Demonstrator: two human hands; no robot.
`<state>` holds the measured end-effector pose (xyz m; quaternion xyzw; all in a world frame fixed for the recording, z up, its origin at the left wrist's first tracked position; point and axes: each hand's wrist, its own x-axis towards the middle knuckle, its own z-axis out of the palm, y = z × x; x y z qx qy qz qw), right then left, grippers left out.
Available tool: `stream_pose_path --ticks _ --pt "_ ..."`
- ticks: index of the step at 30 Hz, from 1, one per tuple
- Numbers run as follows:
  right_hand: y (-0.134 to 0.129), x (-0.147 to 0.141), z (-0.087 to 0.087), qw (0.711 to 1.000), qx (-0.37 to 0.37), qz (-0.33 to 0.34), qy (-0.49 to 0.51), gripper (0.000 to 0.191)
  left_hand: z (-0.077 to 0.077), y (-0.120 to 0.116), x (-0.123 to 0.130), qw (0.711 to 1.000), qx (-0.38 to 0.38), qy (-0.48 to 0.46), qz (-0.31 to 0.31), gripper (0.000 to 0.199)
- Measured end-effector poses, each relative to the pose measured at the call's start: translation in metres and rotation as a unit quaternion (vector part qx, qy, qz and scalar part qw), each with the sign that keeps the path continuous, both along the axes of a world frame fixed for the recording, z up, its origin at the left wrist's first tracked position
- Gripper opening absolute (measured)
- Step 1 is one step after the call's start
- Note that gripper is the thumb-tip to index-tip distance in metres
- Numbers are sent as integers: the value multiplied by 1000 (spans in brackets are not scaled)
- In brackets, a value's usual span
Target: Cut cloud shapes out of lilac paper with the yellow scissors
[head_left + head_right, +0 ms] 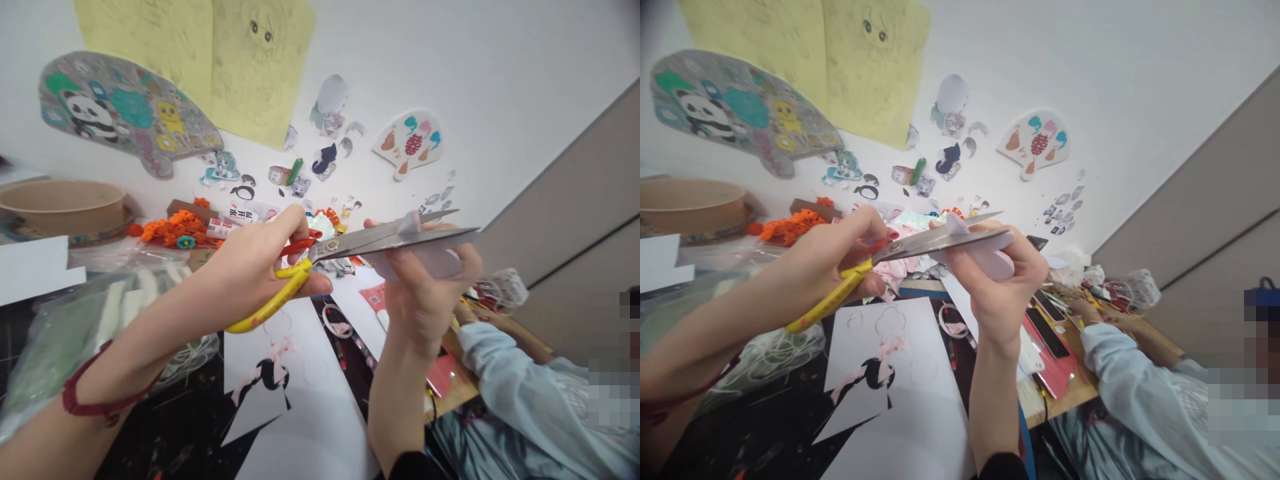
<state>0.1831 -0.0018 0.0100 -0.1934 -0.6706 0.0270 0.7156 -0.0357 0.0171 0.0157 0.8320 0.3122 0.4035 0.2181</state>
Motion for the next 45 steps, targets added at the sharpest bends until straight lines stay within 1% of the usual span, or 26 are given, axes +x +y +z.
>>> stream_pose_path --ticks 4,6,9,12,14,16,18,19,23,26,29,32,34,35,37,38,39,41,43,45 --pt "1 1 -2 999 -24 -26 -8 16 0 -1 0 1000 -26 -8 -15 32" --pt "1 0 -1 999 -17 -34 -4 14 1 -3 0 999 -31 -6 -13 31" --pt "-1 -4 3 1000 0 -22 14 17 3 -4 0 999 -47 -3 -7 32" --pt "-5 -9 8 999 -18 -18 19 14 3 -3 0 997 -69 -17 -7 30" --pt "-7 -12 10 999 -35 -14 21 12 1 -2 1 995 -84 -48 -7 29" --pt "-8 -12 9 998 -54 -7 21 14 -1 -2 4 988 -96 -123 -17 31" --pt "-8 -10 8 997 -80 -4 16 16 0 -6 8 972 -103 -209 -30 36" --pt "-7 -9 7 995 -97 -4 9 17 1 -9 10 966 -109 -234 -30 38" --pt "-3 -7 3 988 -152 17 -31 18 8 -24 14 959 -117 -257 -20 40" --pt "0 -8 2 986 -158 14 -56 18 9 -29 16 963 -99 -250 -19 43" --pt "2 -8 0 986 -153 12 -71 18 5 -25 18 966 -61 -251 19 41" --pt "3 -9 -1 988 -142 13 -65 19 0 -18 16 964 -17 -260 52 36" --pt "3 -11 -1 991 -130 12 -43 19 -1 -14 12 968 16 -244 52 35" --pt "3 -13 0 992 -123 13 -29 18 0 -13 9 977 18 -205 51 37" --pt "2 -15 2 995 -102 16 -1 15 3 -14 2 995 3 -82 47 50" --pt "2 -15 3 996 -87 18 12 15 6 -14 -1 997 1 -43 68 55" --pt "1 -14 5 997 -69 21 23 16 8 -16 -4 994 4 -32 101 56" --pt "1 -12 8 998 -35 29 37 20 10 -17 -7 993 6 10 113 51" --pt "1 -9 10 998 -12 43 41 20 10 -15 -8 989 37 36 136 47" --pt "1 -6 12 998 -2 49 48 17 7 -9 -8 985 76 33 151 47"
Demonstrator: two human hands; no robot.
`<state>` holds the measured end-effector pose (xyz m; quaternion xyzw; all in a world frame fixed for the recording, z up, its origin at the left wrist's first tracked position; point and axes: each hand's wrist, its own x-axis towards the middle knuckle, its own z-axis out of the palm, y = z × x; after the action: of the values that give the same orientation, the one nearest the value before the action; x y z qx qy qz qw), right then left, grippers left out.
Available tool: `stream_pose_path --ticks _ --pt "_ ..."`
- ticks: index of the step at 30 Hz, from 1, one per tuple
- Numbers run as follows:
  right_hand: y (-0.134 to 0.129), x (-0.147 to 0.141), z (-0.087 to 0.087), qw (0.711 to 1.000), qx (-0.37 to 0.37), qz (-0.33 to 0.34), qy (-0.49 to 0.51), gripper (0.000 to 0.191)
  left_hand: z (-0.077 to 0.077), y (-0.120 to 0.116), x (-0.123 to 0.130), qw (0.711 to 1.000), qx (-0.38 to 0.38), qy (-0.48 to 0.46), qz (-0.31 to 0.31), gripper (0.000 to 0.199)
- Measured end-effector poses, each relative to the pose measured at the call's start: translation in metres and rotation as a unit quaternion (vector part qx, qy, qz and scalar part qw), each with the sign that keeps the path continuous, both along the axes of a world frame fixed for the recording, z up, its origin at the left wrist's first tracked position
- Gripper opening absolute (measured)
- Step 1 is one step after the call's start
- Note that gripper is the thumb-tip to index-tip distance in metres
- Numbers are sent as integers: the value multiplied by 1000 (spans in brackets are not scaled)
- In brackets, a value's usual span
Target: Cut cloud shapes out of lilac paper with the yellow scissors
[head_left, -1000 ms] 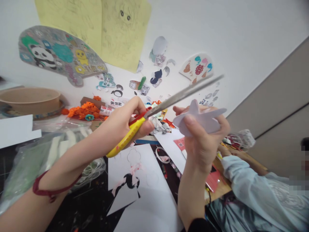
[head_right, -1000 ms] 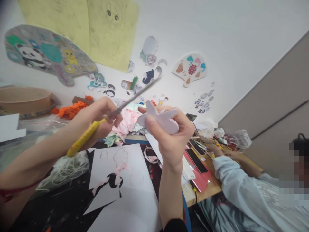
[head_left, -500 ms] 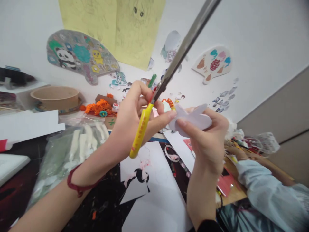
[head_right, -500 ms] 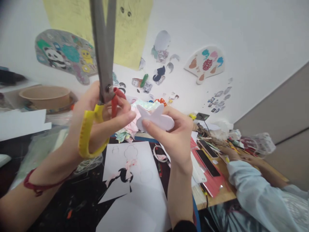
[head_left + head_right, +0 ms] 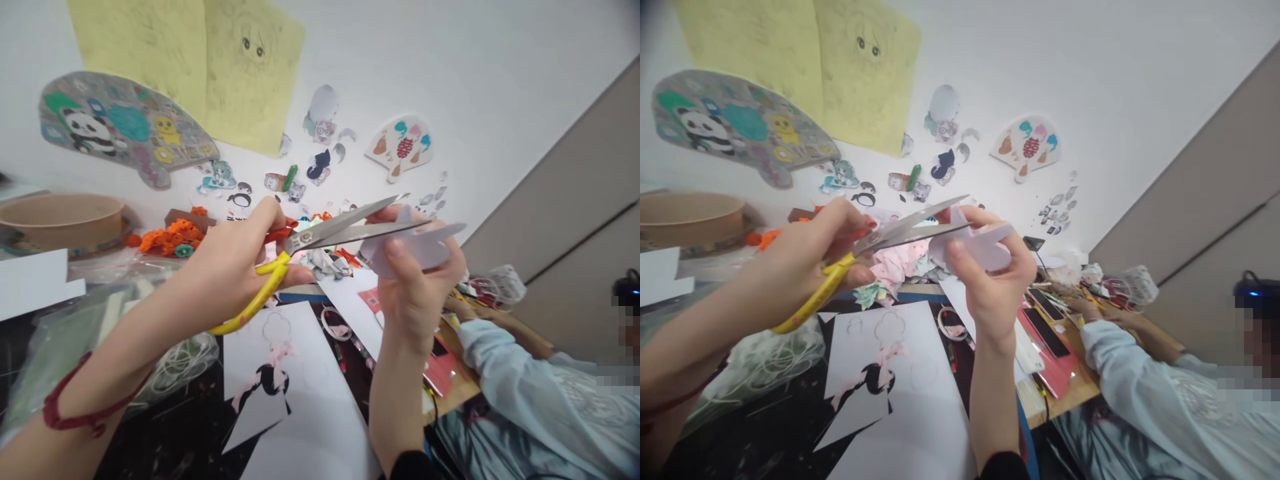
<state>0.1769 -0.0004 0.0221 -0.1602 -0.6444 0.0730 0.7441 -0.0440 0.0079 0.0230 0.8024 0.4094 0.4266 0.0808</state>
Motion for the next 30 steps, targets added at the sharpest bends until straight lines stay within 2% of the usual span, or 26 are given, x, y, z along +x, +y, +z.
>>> stream_pose_path --ticks 6,15,24,30 --pt "-4 1 3 1000 -7 10 14 12 -8 21 -11 996 73 14 -45 52" --pt "-10 7 3 998 -6 54 -13 19 -15 31 -24 986 139 52 -76 47" --pt "-19 8 7 999 -28 26 -23 15 -15 36 -31 979 166 70 -90 49" --pt "-19 9 6 998 -26 48 -27 17 -13 35 -30 979 167 73 -94 48"
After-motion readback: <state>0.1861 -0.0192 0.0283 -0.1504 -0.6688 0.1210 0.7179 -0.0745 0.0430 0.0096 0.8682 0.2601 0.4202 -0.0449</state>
